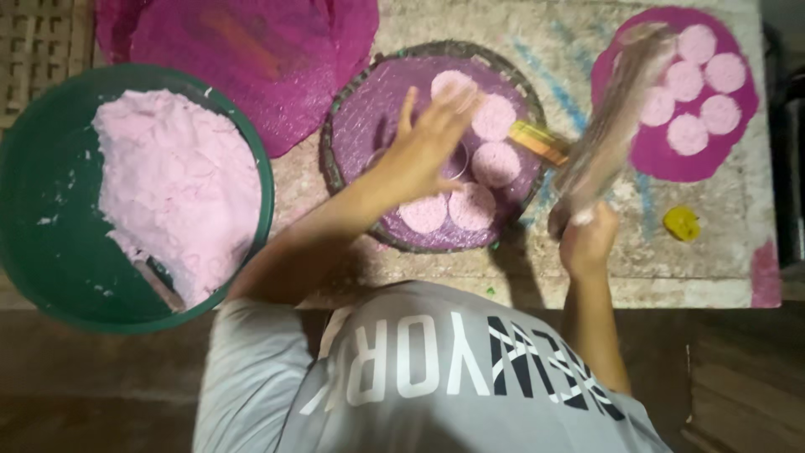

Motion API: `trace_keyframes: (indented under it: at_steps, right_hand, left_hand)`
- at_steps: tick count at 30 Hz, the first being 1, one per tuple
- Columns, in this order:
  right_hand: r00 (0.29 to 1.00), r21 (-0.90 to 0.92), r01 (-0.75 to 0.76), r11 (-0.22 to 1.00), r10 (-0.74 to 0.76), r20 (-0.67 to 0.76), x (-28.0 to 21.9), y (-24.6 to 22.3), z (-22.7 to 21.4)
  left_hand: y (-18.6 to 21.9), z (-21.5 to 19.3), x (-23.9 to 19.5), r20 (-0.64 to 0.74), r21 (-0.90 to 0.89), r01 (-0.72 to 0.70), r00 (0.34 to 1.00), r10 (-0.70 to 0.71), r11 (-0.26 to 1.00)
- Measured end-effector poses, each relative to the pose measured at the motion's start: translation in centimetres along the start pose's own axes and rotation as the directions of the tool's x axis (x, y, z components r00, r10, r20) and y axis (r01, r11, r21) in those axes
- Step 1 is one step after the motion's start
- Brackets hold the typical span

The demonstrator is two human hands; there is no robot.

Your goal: The person scoops pink dough from a green basin and uses a metal press to form round pieces on a purple mat. They repeatedly fill the press, compact the dough, and release the shaped pieces onto the mat, occasionally wiping the press with a cloth.

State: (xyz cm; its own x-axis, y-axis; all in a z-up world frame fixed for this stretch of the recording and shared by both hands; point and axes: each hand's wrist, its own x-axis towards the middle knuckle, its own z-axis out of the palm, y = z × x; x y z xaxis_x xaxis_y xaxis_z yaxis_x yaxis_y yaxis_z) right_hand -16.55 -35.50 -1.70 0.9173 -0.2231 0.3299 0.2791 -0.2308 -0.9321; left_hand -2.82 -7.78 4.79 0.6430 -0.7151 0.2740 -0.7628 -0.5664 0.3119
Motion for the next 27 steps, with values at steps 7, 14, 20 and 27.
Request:
trace_keyframes:
  at_steps: [7,14,20,27]
  right_hand:
    - [0.499,-0.122,0.795,0.595,-0.525,0.689,1.9,-17.8,3.1]
    - [-0.174,0.44,0.825,0.355,-0.58,0.795,10.0,-26.8,15.8]
    - [-0.352,0.44,0.185,0.879,-0.359,0.864,5.8,-25.6,20.4]
    - [-0.279,0.536,0.186,0.823,-0.479,0.832,6.6,-27.2,25.7]
  left_hand:
    - [7.3,-7.9,-7.7,-0.088,-0.208,-0.192,0.98,0.177,0.959]
    - [7.8,-11.7,-18.1,0.038,-0.563,0.0,0.999,0.026,0.827]
    - [6.2,-13.2,-26.1,0.149,-0.818,0.21,0.977,-0.155,0.536]
    - [4.7,-14.8,-33.0,0.164,-0.964,0.221,0.931,-0.325,0.147]
